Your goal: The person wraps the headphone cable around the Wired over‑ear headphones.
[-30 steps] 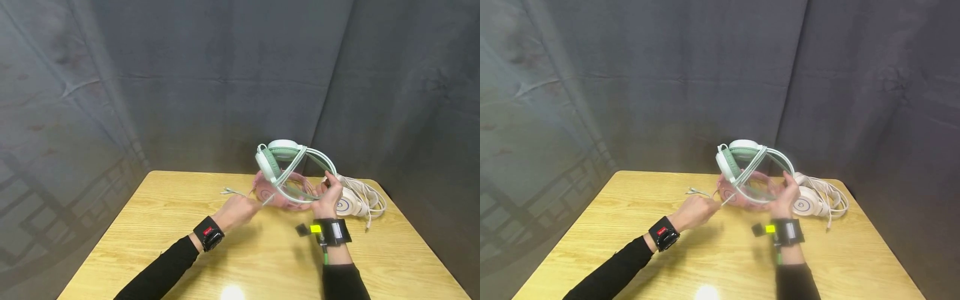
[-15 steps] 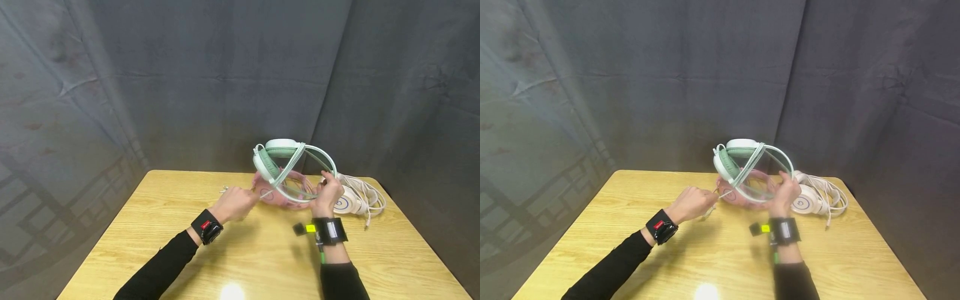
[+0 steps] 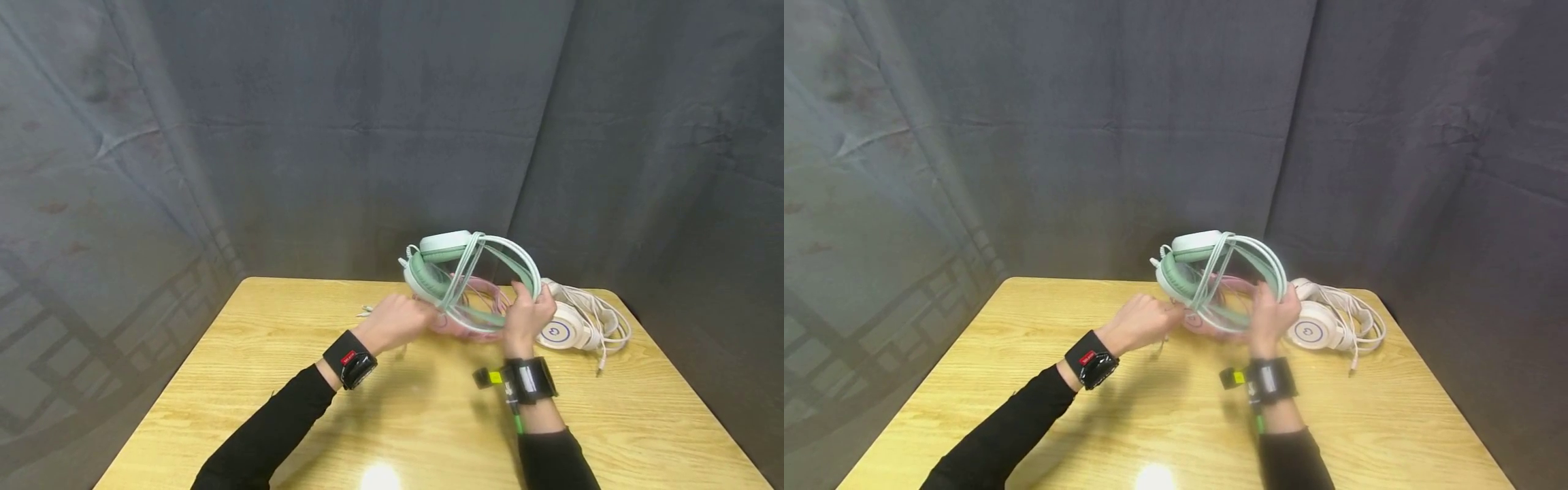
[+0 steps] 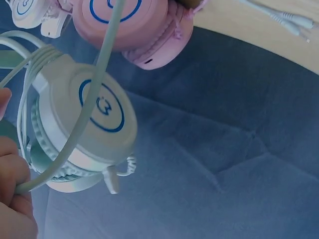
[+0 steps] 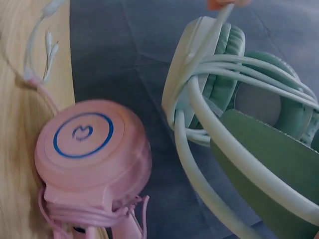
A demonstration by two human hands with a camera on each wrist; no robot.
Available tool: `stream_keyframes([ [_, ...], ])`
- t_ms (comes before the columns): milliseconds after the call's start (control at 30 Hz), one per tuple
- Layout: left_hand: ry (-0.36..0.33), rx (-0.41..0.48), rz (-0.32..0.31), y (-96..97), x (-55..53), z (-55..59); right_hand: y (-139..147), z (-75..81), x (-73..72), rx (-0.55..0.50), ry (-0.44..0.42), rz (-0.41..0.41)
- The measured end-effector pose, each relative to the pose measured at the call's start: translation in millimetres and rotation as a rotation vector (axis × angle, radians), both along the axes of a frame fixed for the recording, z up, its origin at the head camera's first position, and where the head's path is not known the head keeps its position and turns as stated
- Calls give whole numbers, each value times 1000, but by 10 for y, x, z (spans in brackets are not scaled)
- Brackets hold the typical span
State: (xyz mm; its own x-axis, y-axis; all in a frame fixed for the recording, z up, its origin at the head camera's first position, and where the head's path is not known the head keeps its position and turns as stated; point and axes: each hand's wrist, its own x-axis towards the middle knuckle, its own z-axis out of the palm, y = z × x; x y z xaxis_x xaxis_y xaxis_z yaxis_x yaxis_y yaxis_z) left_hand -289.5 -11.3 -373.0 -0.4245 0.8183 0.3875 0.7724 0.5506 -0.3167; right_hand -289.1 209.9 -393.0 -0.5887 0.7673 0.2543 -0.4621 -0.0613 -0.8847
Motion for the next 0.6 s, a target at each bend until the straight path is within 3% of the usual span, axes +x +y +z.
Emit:
stream_keyframes([
  [133,-13,32,-32,1,-23,76,-6,-12,-10,135,-5,-46],
  [267,-10,3,-39,-35,-47,182,-6,-26,-16,223,-6,-96],
  [367,22,-33,-2,-79,-72,259,2,-23,-5,272,-10,-105],
  [467,53,-13,5,-131,-108,313,13,0,18,304,-7,-110],
  [600,125,37,-35,-172,-161,348,46,21,49,376,-17,-171],
])
